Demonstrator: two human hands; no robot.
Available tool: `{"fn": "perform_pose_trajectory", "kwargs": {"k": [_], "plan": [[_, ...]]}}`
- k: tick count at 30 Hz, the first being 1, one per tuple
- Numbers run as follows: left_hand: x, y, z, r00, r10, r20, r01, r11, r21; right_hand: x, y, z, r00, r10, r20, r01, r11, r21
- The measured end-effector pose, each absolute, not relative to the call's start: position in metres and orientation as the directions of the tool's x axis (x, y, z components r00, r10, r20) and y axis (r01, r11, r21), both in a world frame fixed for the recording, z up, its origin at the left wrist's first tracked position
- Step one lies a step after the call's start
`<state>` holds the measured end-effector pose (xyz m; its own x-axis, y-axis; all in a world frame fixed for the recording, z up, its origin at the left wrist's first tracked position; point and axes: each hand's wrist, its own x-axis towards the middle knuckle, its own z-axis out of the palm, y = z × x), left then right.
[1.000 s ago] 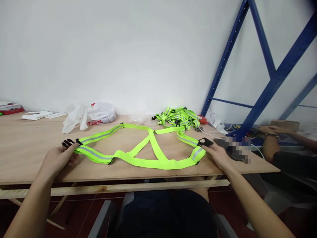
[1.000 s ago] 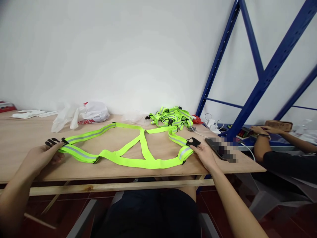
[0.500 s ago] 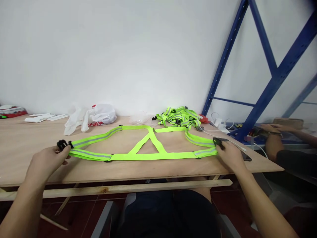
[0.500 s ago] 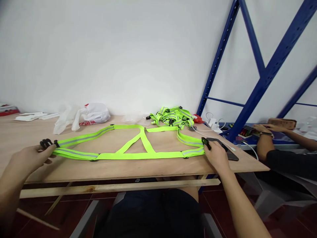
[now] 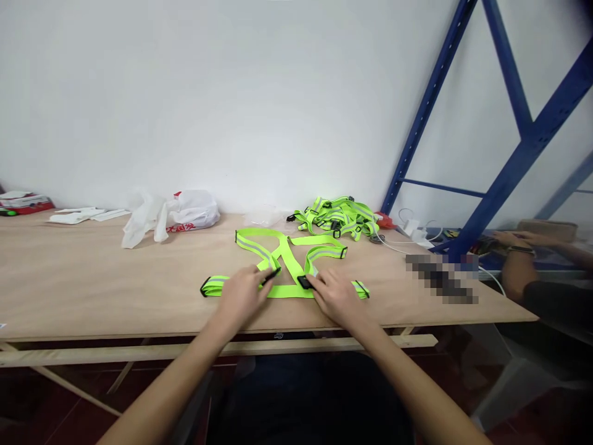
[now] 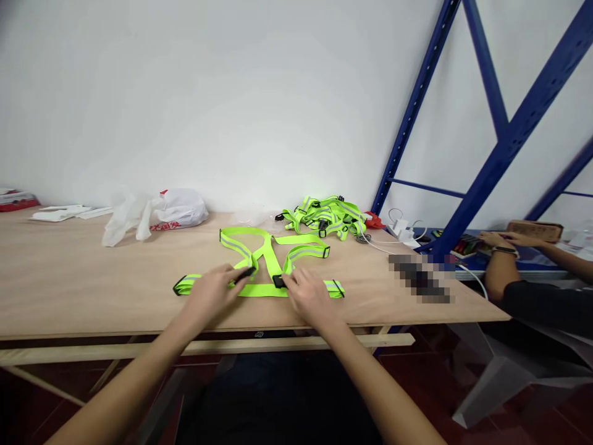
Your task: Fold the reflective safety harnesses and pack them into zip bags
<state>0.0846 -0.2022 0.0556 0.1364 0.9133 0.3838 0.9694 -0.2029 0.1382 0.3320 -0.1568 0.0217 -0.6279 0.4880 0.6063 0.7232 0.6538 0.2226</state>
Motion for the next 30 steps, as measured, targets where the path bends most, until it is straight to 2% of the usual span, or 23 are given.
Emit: {"fn": "perform_pose_trajectory", "kwargs": {"k": [2, 5, 8, 12, 16, 21, 26, 30], "plan": [[0.094, -0.204, 0.038, 0.236, 0.892, 0.385, 0.937, -0.314, 0.152, 0.332, -0.161, 0.016, -0.638, 0.523, 0.565, 0.687, 0.719, 0.11], [0.091, -0.207, 0.024, 0.328, 0.852, 0.408, 0.869, -0.441, 0.223, 0.342, -0.164, 0.018, -0.628, 0.59, 0.507, 0.62, 0.774, -0.132], [0.083, -0.206, 0.021, 0.376, 0.832, 0.407, 0.815, -0.506, 0.283, 0.351, -0.164, 0.02, -0.603, 0.659, 0.448, 0.573, 0.75, -0.331], [0.08, -0.206, 0.022, 0.45, 0.823, 0.347, 0.791, -0.547, 0.273, 0.357, -0.161, 0.017, -0.568, 0.732, 0.375, 0.547, 0.677, -0.493], [0.081, -0.208, 0.024, 0.496, 0.817, 0.295, 0.785, -0.567, 0.25, 0.363, -0.154, 0.01, -0.524, 0.774, 0.355, 0.547, 0.626, -0.556], [0.079, -0.206, 0.022, 0.495, 0.812, 0.308, 0.762, -0.576, 0.296, 0.369, -0.149, 0.006, -0.479, 0.809, 0.34, 0.571, 0.582, -0.579], [0.078, -0.207, 0.021, 0.475, 0.803, 0.359, 0.728, -0.588, 0.352, 0.373, -0.153, 0.008, -0.503, 0.784, 0.363, 0.557, 0.615, -0.558], [0.081, -0.212, 0.021, 0.443, 0.819, 0.364, 0.763, -0.558, 0.327, 0.376, -0.159, 0.007, -0.516, 0.764, 0.387, 0.535, 0.64, -0.551]]}}
